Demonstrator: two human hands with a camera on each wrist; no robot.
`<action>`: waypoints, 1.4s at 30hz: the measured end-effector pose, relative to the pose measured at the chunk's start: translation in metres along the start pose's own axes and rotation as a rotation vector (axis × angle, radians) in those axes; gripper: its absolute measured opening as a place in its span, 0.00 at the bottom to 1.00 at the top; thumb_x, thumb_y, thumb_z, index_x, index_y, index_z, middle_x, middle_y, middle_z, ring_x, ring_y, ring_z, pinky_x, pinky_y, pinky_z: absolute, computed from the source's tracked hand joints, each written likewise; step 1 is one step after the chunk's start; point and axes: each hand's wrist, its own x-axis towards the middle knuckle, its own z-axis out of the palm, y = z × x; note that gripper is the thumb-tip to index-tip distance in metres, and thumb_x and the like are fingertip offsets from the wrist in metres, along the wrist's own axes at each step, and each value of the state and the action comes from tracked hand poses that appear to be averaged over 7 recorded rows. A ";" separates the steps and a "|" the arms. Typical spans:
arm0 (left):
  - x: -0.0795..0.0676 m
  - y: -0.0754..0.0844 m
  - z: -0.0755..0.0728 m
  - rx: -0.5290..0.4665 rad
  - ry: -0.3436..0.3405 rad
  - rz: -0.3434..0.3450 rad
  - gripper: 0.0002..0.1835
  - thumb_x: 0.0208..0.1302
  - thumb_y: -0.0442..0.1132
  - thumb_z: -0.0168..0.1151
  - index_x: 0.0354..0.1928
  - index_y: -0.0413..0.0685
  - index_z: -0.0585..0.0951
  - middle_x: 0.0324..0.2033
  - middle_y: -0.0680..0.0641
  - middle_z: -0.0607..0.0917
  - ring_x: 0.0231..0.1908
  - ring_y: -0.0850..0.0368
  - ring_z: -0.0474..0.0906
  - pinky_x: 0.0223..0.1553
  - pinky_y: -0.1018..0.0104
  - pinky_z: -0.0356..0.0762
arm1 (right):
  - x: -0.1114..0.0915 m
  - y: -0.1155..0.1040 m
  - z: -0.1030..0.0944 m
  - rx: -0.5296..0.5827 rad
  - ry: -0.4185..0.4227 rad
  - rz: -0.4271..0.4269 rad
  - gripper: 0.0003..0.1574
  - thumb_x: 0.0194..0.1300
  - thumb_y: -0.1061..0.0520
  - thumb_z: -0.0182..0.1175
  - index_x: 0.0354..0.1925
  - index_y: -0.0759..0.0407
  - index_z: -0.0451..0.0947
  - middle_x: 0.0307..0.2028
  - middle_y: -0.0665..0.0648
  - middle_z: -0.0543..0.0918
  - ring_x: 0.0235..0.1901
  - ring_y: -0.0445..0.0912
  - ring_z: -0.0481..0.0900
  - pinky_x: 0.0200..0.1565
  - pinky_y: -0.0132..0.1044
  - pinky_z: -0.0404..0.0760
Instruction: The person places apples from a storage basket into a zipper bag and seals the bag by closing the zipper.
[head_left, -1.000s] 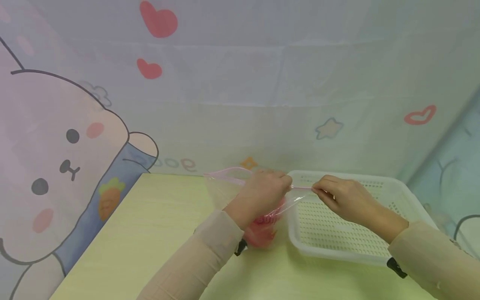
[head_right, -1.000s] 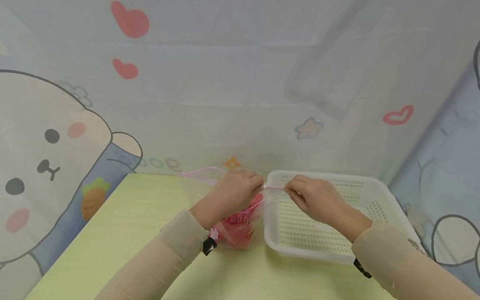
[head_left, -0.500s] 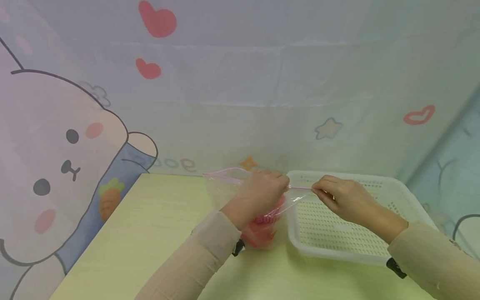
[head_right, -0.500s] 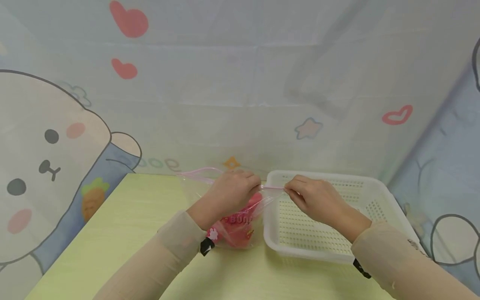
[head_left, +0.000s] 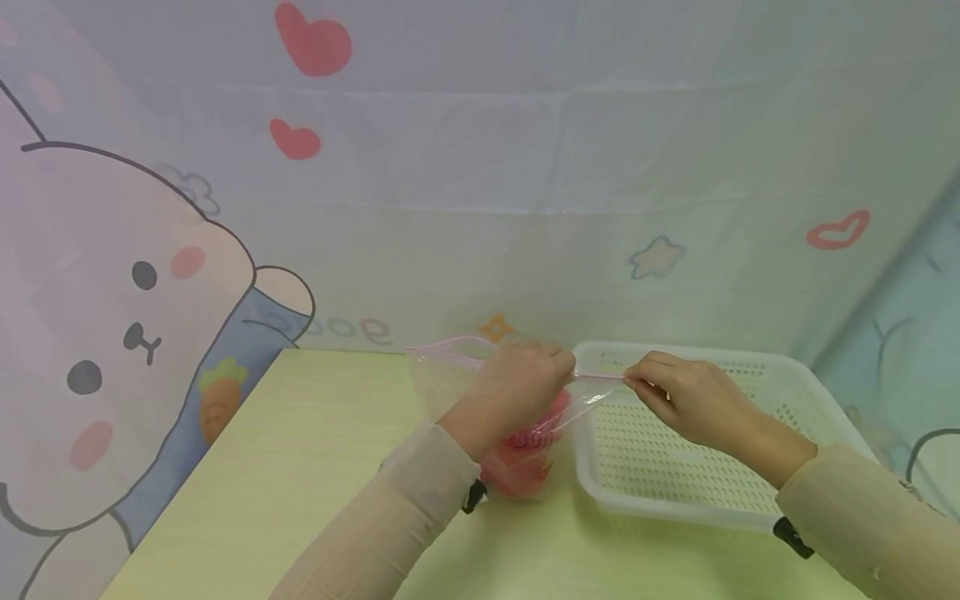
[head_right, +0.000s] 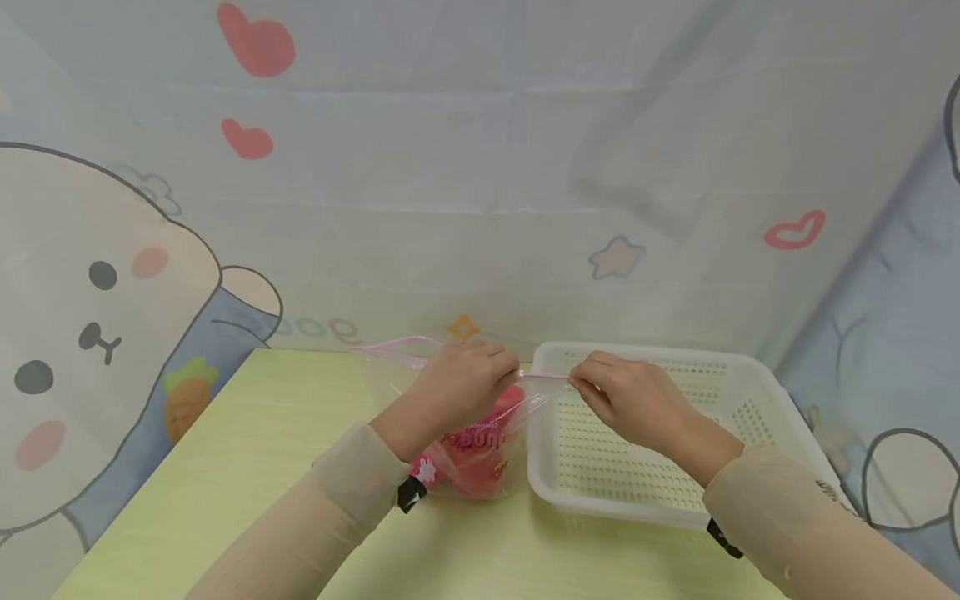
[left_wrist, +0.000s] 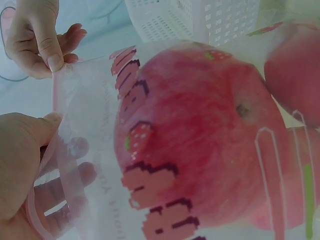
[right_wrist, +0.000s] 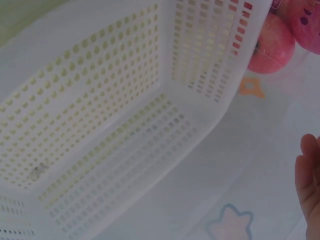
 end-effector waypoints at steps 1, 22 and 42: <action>0.000 0.000 0.000 -0.001 0.005 0.002 0.07 0.61 0.47 0.54 0.27 0.57 0.75 0.23 0.59 0.77 0.24 0.60 0.73 0.29 0.67 0.68 | 0.000 0.000 0.000 0.000 -0.003 0.003 0.14 0.65 0.49 0.49 0.32 0.54 0.78 0.28 0.45 0.78 0.21 0.32 0.67 0.24 0.27 0.72; -0.004 -0.002 0.000 -0.005 0.017 0.005 0.06 0.60 0.46 0.56 0.27 0.56 0.75 0.23 0.59 0.77 0.23 0.61 0.71 0.29 0.68 0.68 | -0.001 -0.001 0.000 0.019 0.015 -0.002 0.14 0.66 0.50 0.48 0.32 0.54 0.77 0.27 0.44 0.77 0.21 0.32 0.66 0.24 0.27 0.71; -0.007 -0.006 -0.001 -0.006 0.038 0.001 0.06 0.60 0.45 0.56 0.27 0.55 0.75 0.23 0.58 0.78 0.25 0.61 0.74 0.33 0.68 0.69 | -0.001 0.000 0.002 -0.008 -0.005 0.009 0.16 0.66 0.49 0.46 0.31 0.54 0.77 0.26 0.45 0.77 0.20 0.32 0.66 0.23 0.27 0.71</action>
